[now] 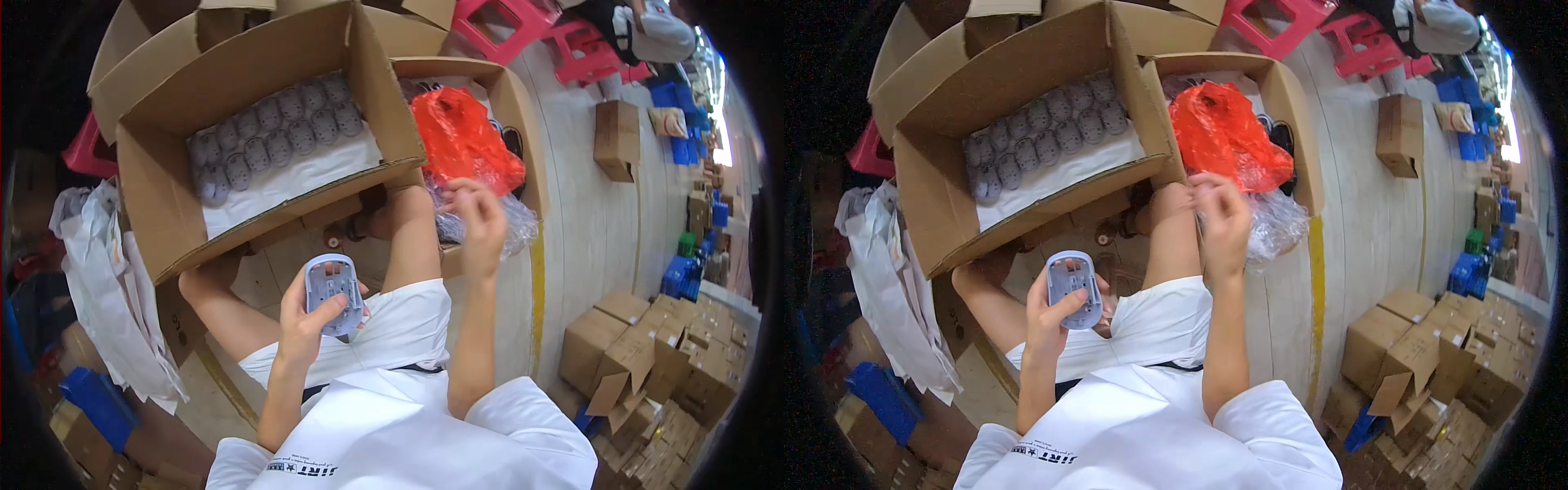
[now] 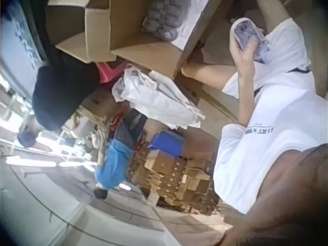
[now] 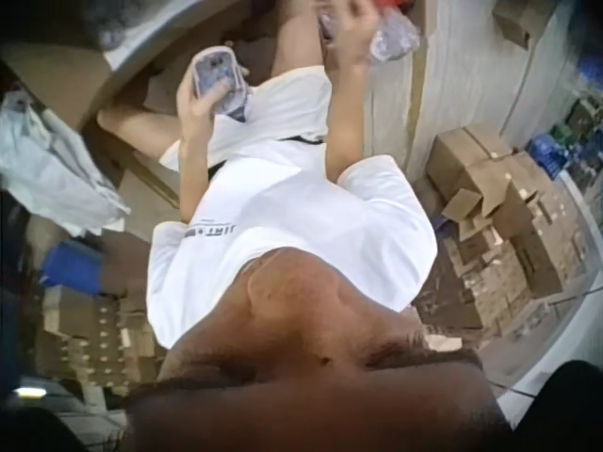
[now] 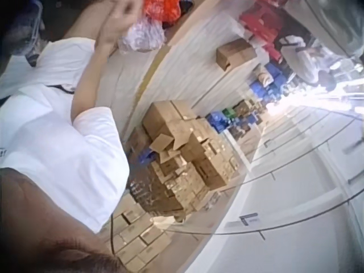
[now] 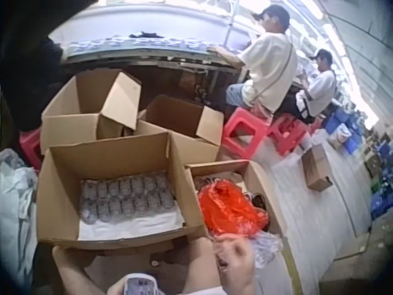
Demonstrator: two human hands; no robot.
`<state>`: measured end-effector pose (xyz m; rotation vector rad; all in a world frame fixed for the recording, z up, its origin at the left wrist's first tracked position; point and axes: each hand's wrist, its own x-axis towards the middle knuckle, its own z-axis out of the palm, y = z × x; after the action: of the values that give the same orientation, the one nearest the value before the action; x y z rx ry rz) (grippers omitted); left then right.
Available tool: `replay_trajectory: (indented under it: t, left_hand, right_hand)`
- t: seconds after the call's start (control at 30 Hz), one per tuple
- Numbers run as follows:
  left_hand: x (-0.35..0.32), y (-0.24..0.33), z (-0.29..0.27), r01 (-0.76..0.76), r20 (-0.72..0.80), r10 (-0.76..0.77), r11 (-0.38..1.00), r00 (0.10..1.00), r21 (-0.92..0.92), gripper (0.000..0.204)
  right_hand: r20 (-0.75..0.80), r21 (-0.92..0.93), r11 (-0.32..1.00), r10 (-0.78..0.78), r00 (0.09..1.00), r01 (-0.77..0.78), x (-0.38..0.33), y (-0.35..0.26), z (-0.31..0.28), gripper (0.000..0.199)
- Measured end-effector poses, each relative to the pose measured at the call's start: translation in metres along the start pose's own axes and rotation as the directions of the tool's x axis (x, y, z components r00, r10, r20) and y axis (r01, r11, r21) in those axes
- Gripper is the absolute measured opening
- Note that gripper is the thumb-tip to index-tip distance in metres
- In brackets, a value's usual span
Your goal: The recorder is packaging small white electronic components into cardboard boxes.
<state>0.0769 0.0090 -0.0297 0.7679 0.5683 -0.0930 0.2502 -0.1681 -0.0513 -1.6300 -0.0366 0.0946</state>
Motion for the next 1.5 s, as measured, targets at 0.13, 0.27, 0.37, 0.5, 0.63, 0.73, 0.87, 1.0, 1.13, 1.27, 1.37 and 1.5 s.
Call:
replay_trajectory:
  t: [0.13,0.27,0.37,0.5,0.63,0.73,0.87,1.0,1.13,1.27,1.37,1.5]
  left_hand:
    - [0.022,-0.008,0.013,0.029,-0.001,-0.029,0.999,1.0,0.041,0.046]
    - [0.039,-0.014,0.035,0.072,0.045,-0.074,0.997,0.996,0.035,0.048]
    - [0.053,-0.018,0.052,0.123,0.05,-0.123,0.992,0.991,0.011,0.049]
    - [0.066,-0.026,0.066,0.16,0.06,-0.16,0.987,0.985,0.009,0.049]
    - [0.071,-0.031,0.073,0.144,0.076,-0.151,0.986,0.986,0.088,0.047]
    - [0.071,-0.036,0.079,0.127,0.073,-0.133,0.989,0.988,0.08,0.046]
    - [0.066,-0.039,0.075,0.113,0.095,-0.113,0.994,0.989,0.006,0.047]
    - [0.055,-0.039,0.072,0.106,0.141,-0.097,0.993,0.985,-0.058,0.048]
    - [0.038,-0.034,0.066,0.048,0.113,-0.046,0.999,0.993,-0.018,0.051]
    - [0.017,-0.03,0.053,-0.001,0.035,0.005,0.994,0.999,-0.108,0.055]
    - [0.004,-0.024,0.047,-0.024,0.045,0.03,0.992,0.999,-0.125,0.056]
    - [-0.015,-0.01,0.029,-0.053,0.042,0.06,0.985,0.997,-0.166,0.056]
  right_hand:
    - [-0.114,0.159,0.975,0.171,0.979,-0.152,0.055,0.065,-0.084,0.016]
    - [-0.029,-0.354,0.865,0.371,0.928,-0.356,0.071,0.121,-0.121,0.014]
    - [-0.031,-0.578,0.709,0.476,0.879,-0.404,0.069,0.176,-0.142,0.015]
    - [0.144,-0.899,0.436,0.186,0.972,0.05,0.058,0.216,-0.133,0.019]
    - [0.098,-0.92,0.391,0.28,0.955,-0.021,0.052,0.218,-0.125,0.021]
    - [0.079,-0.801,0.584,0.319,0.944,-0.13,0.048,0.224,-0.143,0.02]
    - [-0.012,-0.588,0.774,0.282,0.959,-0.234,0.039,0.199,-0.146,0.023]
    - [-0.229,-0.307,0.867,0.333,0.915,-0.392,0.028,0.174,-0.142,0.021]
    - [-0.287,0.103,0.946,0.325,0.901,-0.308,0.014,0.129,-0.131,0.018]
    - [-0.177,0.196,0.945,0.296,0.939,-0.261,-0.017,0.072,-0.084,0.013]
    - [-0.215,0.244,0.933,0.317,0.924,-0.263,-0.028,0.075,-0.079,0.012]
    - [-0.277,0.268,0.922,0.353,0.894,-0.281,-0.028,0.101,-0.081,0.009]
